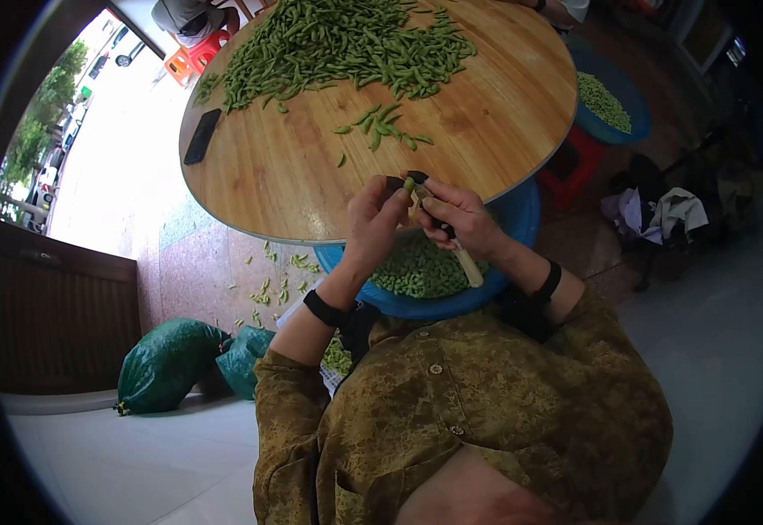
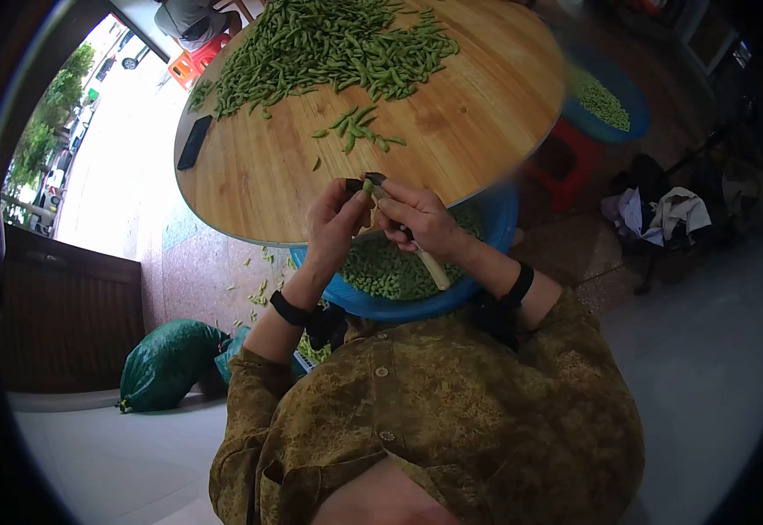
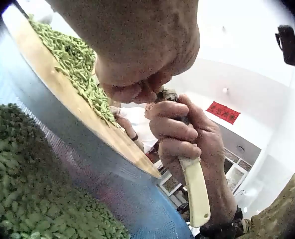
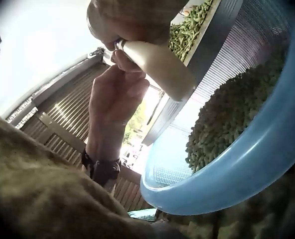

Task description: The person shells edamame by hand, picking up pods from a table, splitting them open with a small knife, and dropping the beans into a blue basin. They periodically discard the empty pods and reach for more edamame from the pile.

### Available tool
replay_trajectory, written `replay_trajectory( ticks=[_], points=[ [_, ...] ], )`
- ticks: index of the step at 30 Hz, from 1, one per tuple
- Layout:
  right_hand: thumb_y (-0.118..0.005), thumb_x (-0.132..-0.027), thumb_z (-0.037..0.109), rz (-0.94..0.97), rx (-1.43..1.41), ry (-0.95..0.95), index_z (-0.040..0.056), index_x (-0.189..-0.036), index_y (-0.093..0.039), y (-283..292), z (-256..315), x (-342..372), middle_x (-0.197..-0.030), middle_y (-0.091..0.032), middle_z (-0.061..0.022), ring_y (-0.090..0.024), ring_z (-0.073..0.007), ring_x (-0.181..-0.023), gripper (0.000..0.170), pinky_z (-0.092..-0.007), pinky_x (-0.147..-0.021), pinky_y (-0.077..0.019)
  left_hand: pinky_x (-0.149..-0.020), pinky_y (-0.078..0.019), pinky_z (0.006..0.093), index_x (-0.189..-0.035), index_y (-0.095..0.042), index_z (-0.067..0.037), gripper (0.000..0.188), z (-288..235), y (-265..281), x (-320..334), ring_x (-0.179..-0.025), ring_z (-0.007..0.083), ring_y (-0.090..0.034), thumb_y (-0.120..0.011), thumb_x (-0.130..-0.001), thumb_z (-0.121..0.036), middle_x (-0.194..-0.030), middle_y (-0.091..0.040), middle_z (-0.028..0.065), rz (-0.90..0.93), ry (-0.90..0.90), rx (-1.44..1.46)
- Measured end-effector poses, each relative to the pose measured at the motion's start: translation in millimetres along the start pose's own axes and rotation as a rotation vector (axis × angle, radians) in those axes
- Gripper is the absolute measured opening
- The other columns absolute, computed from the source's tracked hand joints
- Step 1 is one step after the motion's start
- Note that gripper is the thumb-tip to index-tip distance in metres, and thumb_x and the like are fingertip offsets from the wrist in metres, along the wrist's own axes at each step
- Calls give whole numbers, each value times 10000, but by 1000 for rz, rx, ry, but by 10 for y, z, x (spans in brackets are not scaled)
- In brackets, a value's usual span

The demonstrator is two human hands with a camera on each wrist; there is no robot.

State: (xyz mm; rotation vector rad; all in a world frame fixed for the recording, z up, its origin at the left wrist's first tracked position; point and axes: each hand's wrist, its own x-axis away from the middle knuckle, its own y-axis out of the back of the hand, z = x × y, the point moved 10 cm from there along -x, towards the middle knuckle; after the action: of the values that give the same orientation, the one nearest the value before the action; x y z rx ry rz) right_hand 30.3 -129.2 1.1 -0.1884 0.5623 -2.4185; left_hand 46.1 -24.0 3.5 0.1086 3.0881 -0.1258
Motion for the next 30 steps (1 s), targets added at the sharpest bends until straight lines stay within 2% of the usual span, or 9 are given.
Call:
replay_trajectory(
  ticks=[8,17,19,20,22,25,26,28,30],
  points=[
    [-442,-964,126,-181,124,121,55,-1350,-453,21,102,12,-721,-482,24,-406,-26,-510,393,-178,-419,-334,-530,-383,201,-908,-565,-9,80,-34,27,22,-602,47,-482,-554,-922,-87,-722,-556,3,-114,-196,-36],
    [-467,-949,94,91,194,122,-1,-1305,-490,-30,157,112,-734,-529,13,-419,-25,-521,369,-171,-439,-341,-459,-304,202,-895,-577,-34,64,119,-250,96,-516,67,-397,-529,-903,-75,-698,-545,-8,260,295,672],
    [-472,-945,77,269,724,677,-10,-1310,-481,-386,390,265,-747,-548,6,-432,-30,-525,376,-172,-451,-351,-452,-323,207,-898,-568,-33,76,241,-387,180,-516,83,-427,-522,-911,-92,-716,-564,11,358,445,738],
    [-472,-945,77,265,724,675,-10,-1310,-481,-371,396,324,-747,-548,6,-432,-30,-525,376,-172,-451,-351,-452,-323,207,-898,-568,-33,76,239,-397,174,-516,83,-427,-522,-911,-92,-716,-564,11,360,449,739],
    [-465,-949,76,49,515,204,-5,-1234,-534,-120,258,277,-766,-562,-14,-447,-36,-526,305,-178,-437,-362,-454,-344,214,-914,-561,-43,65,136,-297,146,-530,87,-463,-546,-905,-106,-720,-567,9,226,376,541],
    [-460,-962,100,82,162,-75,21,-1157,-555,35,36,266,-809,-566,-34,-456,-46,-531,230,-180,-416,-364,-474,-384,211,-979,-563,-40,104,197,-211,98,-580,94,-527,-575,-892,-97,-777,-591,20,151,252,400],
    [-460,-962,100,83,161,-74,21,-1157,-555,24,52,255,-809,-566,-34,-456,-46,-531,230,-180,-416,-364,-474,-384,211,-979,-563,-40,104,207,-210,114,-580,94,-527,-575,-892,-97,-777,-591,20,151,251,399],
    [-465,-972,138,16,-264,-196,50,-1095,-544,47,-18,279,-818,-562,-47,-449,-50,-530,171,-173,-396,-352,-509,-436,229,-1048,-557,-26,184,-32,-191,166,-658,106,-578,-600,-872,-58,-845,-608,24,125,14,149],
    [-465,-975,152,9,-323,-233,54,-1104,-535,50,-77,294,-819,-559,-47,-444,-53,-531,176,-166,-395,-348,-557,-478,268,-1088,-553,-22,241,-160,-194,205,-715,151,-609,-600,-851,-10,-921,-621,66,81,-127,-19]
  ],
)
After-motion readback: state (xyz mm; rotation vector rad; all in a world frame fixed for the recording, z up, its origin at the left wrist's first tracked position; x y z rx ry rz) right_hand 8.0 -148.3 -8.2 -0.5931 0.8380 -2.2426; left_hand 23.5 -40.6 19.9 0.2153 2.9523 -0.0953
